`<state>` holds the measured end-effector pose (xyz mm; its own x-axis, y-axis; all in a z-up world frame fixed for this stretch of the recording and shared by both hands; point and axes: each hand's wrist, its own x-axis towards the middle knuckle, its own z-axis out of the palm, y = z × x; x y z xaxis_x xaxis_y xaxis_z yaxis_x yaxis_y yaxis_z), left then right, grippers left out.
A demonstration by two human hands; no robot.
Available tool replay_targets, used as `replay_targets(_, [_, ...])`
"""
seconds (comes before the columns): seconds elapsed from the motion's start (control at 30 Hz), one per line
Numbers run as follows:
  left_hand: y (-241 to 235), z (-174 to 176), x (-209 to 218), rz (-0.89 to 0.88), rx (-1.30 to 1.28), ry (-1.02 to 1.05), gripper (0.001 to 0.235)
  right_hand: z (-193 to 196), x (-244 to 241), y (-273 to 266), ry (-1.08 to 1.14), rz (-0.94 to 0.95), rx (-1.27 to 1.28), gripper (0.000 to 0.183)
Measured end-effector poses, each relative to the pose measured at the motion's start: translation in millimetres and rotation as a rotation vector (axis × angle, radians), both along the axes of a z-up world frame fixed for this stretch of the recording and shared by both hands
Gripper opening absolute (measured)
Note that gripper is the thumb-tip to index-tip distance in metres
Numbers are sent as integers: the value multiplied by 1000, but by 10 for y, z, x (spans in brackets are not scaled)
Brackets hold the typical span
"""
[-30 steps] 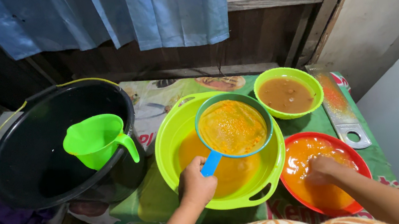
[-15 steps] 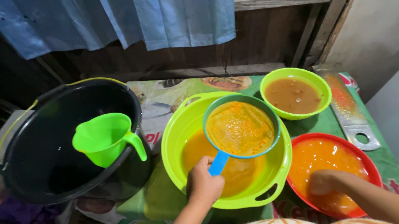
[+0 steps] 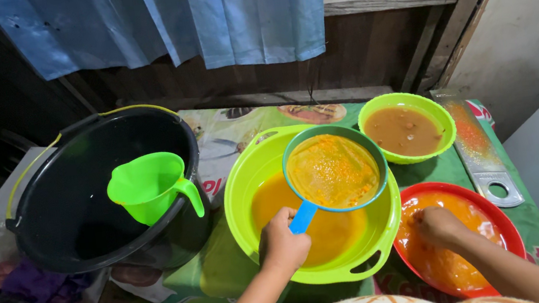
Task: The person scoops water from a black bucket into a green basin, then pours an orange liquid from a red bowl through a blue strainer into the green basin. They repeat this process, adding more orange liquid and water, and occasionally rinsing the strainer.
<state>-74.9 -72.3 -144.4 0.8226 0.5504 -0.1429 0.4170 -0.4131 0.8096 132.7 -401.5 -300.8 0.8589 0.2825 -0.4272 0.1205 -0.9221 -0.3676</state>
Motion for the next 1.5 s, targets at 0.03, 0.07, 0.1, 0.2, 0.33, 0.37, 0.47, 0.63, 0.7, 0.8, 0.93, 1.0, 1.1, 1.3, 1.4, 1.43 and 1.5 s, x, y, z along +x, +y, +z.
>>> replay_targets(0.03, [0,5,9,-3,-1,1,30,46,7,25,-116,68,5,26])
replay_targets(0.07, [-5,11,17,-4,-2,3,29,84,2,54,-116,95,-52,26])
replay_targets(0.1, [-10,17,25,-6,-2,4,29,124,-4,84,-116,123,-109,26])
replay_targets(0.2, [-5,30,40,-3,-2,-13,30,271,-81,117,-127,187,-255,42])
replay_targets(0.33, [8,58,46,5,1,16,30,479,-220,215,-49,187,-375,74])
replay_targets(0.37, [12,65,50,7,5,25,30,515,-248,231,-6,145,-414,72])
replay_targets(0.47, [28,75,49,8,-1,34,30,522,-308,190,80,65,-477,69])
replay_targets(0.63, [46,54,79,0,-11,17,29,203,-167,-50,124,187,-520,52])
replay_targets(0.7, [54,37,91,-6,-9,6,29,7,-74,-143,153,256,-570,43])
replay_targets(0.8, [60,4,120,4,-7,-7,29,-297,40,-248,204,289,-554,36])
replay_targets(0.93, [88,-39,145,-8,1,-29,29,-585,78,-329,284,288,-470,29])
replay_targets(1.0, [101,-57,160,-5,5,-45,28,-606,98,-282,228,444,-477,29])
replay_targets(1.1, [117,-75,183,-15,-3,-36,29,-423,56,-185,220,384,-431,30])
replay_targets(1.3, [156,-98,246,-28,2,-107,29,278,45,212,200,95,-153,44])
replay_targets(1.4, [195,-84,275,-45,-5,-33,29,490,41,313,17,306,-276,40])
replay_targets(1.43, [203,-78,288,-43,-8,-21,30,527,53,335,-22,342,-335,40])
replay_targets(1.5, [223,-67,323,-46,-9,5,31,543,78,330,-34,312,-429,41])
